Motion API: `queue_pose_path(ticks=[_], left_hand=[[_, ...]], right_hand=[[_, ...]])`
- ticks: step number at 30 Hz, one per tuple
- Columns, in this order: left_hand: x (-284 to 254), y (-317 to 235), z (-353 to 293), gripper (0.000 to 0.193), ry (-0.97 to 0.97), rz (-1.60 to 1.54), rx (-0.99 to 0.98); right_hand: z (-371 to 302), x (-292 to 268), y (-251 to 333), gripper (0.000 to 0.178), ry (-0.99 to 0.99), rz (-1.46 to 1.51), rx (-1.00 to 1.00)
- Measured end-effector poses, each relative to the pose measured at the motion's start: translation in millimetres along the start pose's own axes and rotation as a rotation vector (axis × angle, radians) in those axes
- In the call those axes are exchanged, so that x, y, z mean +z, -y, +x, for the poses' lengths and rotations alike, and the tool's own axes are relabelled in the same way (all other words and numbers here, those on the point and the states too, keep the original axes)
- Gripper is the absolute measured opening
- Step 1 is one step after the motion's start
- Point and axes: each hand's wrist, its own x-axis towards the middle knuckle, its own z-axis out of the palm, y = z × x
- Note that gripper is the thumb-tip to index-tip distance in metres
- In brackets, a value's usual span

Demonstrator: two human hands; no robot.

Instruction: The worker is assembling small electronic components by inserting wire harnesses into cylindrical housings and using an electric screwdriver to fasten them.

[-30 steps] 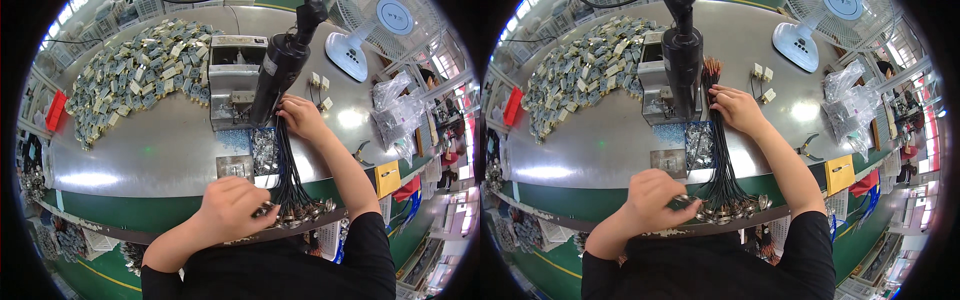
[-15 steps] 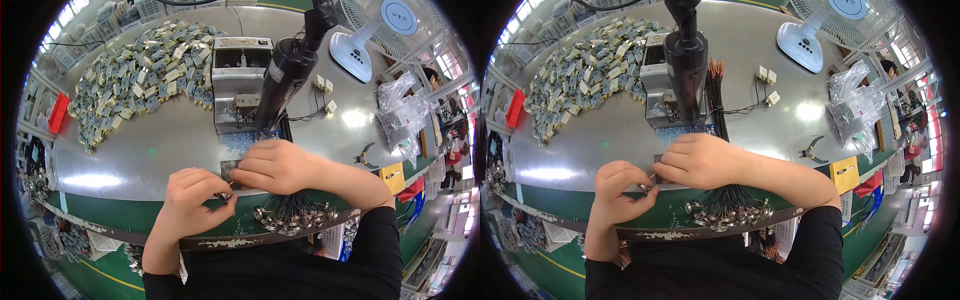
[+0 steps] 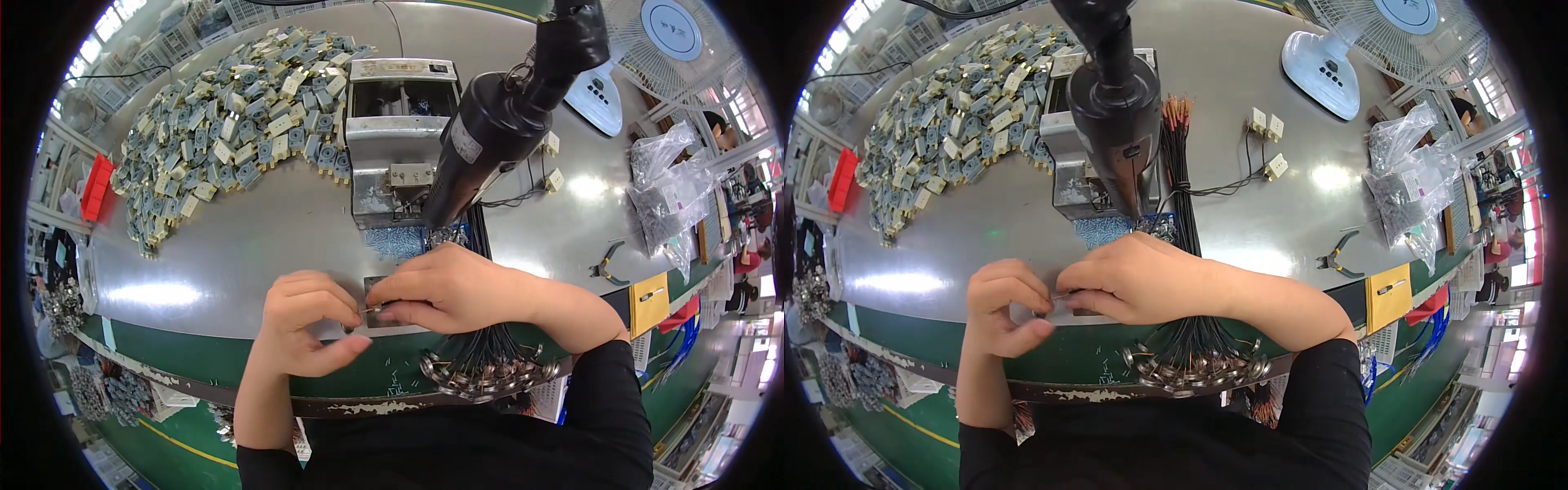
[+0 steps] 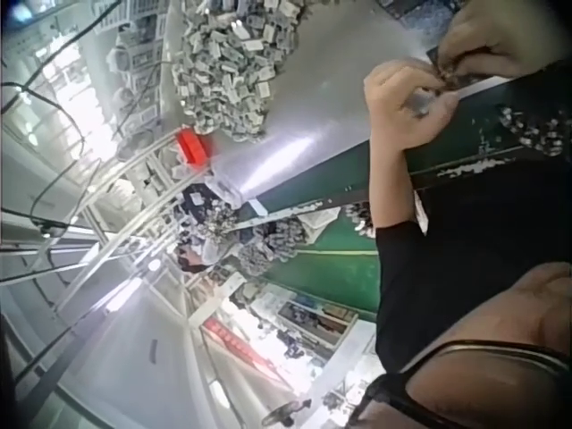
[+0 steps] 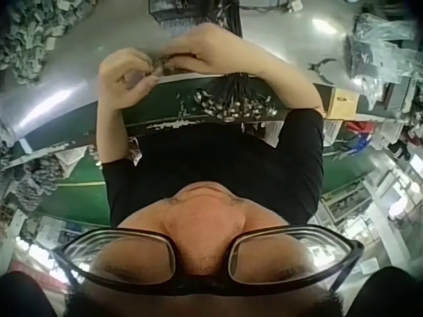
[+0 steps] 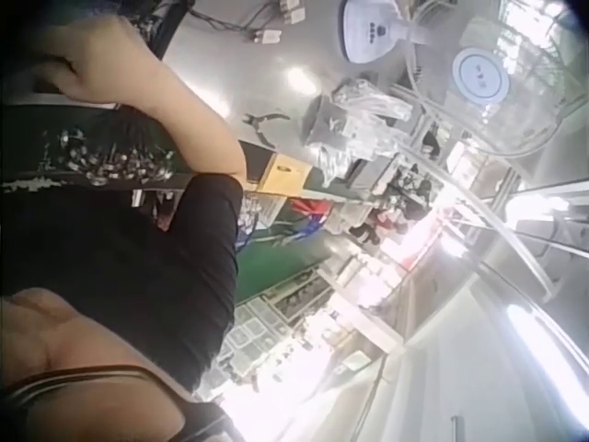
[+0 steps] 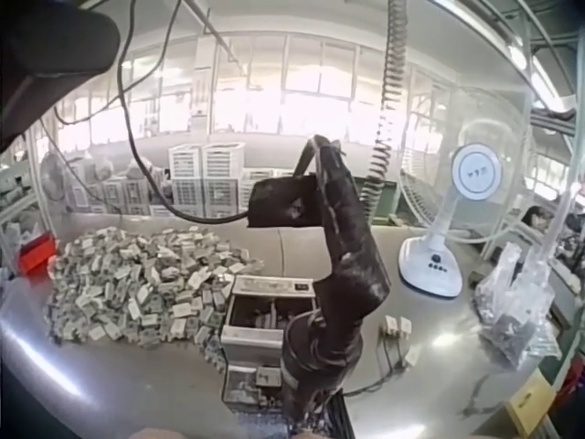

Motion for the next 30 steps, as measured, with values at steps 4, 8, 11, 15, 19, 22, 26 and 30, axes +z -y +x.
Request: queue_pose_path(ticks=[4, 8, 11, 15, 19, 22, 26, 30], left_hand=[[12.4, -9.9, -10.1, 0.013, -0.212, -0.517, -0.481], [12.2, -5.1, -7.7, 0.024, -0.227, -0.904, -0.806], [17.9, -0.1, -7.2, 0.031, -0.123, -0.97, -0.776], [28.0, -12.3, -2.4, 0.034, -0.092, -1.101, -0.683], [33.3, -13.9, 6.3, 0.038, -0.089, -1.043, -0.668], [34.4, -14.0, 7.8, 0.039, -0.059, -1.063, -0.648], [34.7, -14.5, 8.9, 0.038, -0.08, -1.162, -0.669], [33.5, -7.3, 2.9, 0.034, -0.05, -1.211, -0.592]], right_hand=[[-2.0, 4.7, -1.6, 0.015, -0.105, -0.041, -0.011], [1.3, -2.2, 5.1, 0.019, -0.3, -0.231, -0.102], [0.7, -11.7, 7.6, 0.018, -0.285, -0.172, -0.071], [-0.8, -19.2, 11.0, 0.013, -0.249, 0.023, 0.046], [-5.9, -22.4, 7.8, 0.013, -0.238, 0.114, 0.095], [-6.2, -23.3, 7.2, 0.012, -0.235, 0.135, 0.105], [-6.7, -19.7, 7.1, 0.011, -0.294, 0.152, 0.083], [-4.7, -19.9, 22.6, 0.011, -0.273, 0.174, 0.215]])
